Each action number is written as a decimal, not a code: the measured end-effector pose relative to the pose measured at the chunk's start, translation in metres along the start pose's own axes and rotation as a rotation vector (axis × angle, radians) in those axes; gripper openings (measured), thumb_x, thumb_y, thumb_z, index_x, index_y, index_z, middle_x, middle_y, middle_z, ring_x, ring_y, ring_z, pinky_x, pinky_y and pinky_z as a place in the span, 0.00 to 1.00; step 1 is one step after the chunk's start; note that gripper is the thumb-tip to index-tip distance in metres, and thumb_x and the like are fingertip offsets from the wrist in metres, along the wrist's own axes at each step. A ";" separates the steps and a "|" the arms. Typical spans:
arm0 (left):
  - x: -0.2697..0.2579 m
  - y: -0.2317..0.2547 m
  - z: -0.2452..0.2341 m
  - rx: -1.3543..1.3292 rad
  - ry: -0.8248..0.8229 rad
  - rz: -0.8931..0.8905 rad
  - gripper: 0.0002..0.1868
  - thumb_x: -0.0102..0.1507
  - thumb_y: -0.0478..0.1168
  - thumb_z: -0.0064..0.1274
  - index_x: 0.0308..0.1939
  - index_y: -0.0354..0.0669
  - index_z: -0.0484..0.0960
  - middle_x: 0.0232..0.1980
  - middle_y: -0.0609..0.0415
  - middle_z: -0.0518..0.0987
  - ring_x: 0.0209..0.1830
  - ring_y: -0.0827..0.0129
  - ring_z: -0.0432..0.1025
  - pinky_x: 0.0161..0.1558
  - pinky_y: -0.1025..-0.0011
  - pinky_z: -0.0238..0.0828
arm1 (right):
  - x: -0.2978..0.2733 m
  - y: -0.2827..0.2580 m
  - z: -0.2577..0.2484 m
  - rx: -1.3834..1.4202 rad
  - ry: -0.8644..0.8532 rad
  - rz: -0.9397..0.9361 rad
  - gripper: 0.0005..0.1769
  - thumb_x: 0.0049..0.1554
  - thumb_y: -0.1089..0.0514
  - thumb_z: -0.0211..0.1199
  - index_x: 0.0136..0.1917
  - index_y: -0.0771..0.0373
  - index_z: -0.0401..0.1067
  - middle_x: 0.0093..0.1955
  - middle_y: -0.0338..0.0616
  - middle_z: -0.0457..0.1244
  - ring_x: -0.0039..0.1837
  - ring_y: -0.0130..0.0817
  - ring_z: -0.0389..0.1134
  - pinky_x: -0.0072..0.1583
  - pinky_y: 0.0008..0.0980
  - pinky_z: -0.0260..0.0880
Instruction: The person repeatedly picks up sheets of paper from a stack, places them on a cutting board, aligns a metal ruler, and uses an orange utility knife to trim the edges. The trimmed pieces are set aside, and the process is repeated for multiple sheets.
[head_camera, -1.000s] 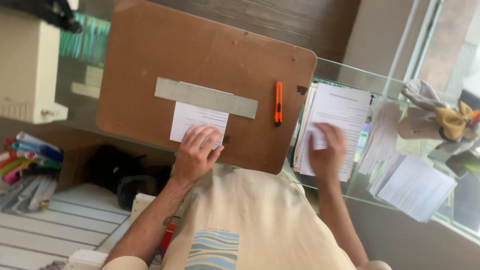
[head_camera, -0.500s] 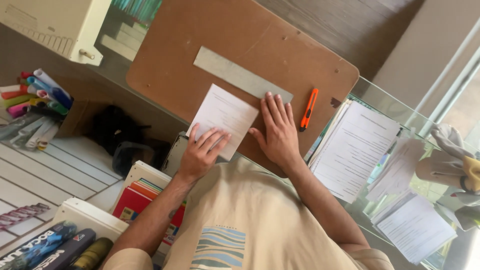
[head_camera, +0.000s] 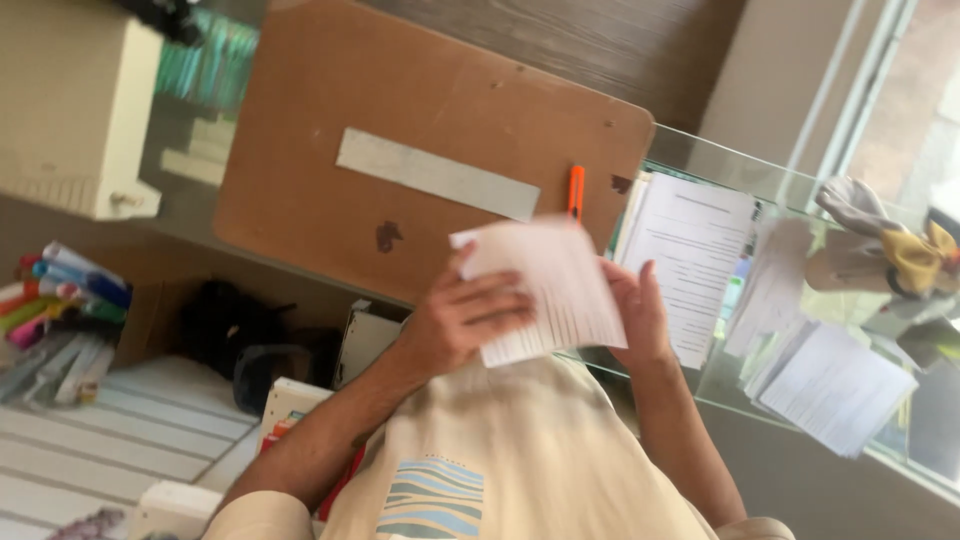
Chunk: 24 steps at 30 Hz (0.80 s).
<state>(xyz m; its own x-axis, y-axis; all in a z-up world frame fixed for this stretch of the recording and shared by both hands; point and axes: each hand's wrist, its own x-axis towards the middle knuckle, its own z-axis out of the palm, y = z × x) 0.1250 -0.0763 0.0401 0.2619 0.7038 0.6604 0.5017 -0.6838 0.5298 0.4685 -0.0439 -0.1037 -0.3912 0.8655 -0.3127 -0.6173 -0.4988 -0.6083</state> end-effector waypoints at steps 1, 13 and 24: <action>0.003 -0.001 0.006 -0.023 -0.011 0.018 0.26 0.92 0.55 0.44 0.61 0.61 1.01 0.67 0.61 0.99 0.75 0.59 0.91 0.99 0.30 0.53 | -0.012 -0.015 0.020 0.004 0.019 -0.025 0.67 0.77 0.12 0.44 0.90 0.80 0.71 0.77 0.84 0.74 0.73 0.80 0.82 0.70 0.81 0.86; 0.043 -0.025 0.076 -0.153 -0.403 0.182 0.18 0.80 0.39 0.70 0.74 0.60 0.96 0.85 0.55 0.89 0.90 0.49 0.79 0.96 0.19 0.51 | -0.151 -0.063 -0.049 -0.705 0.714 -0.332 0.22 0.70 0.69 0.77 0.77 0.64 0.89 0.58 0.40 0.78 0.57 0.29 0.77 0.64 0.36 0.83; 0.018 -0.067 0.091 0.200 -0.339 0.033 0.16 0.85 0.37 0.64 0.76 0.45 0.95 0.83 0.44 0.89 0.88 0.43 0.80 0.94 0.15 0.54 | -0.321 -0.161 -0.197 -0.853 1.306 -0.587 0.40 0.78 0.52 0.93 0.91 0.69 0.76 0.66 0.53 0.81 0.63 0.30 0.84 0.65 0.42 0.91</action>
<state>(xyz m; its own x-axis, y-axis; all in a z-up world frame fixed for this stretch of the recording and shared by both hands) 0.1710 -0.0009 -0.0318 0.5213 0.7287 0.4441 0.6307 -0.6796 0.3747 0.8280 -0.2325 -0.0491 0.8105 0.5857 -0.0038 0.2328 -0.3281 -0.9155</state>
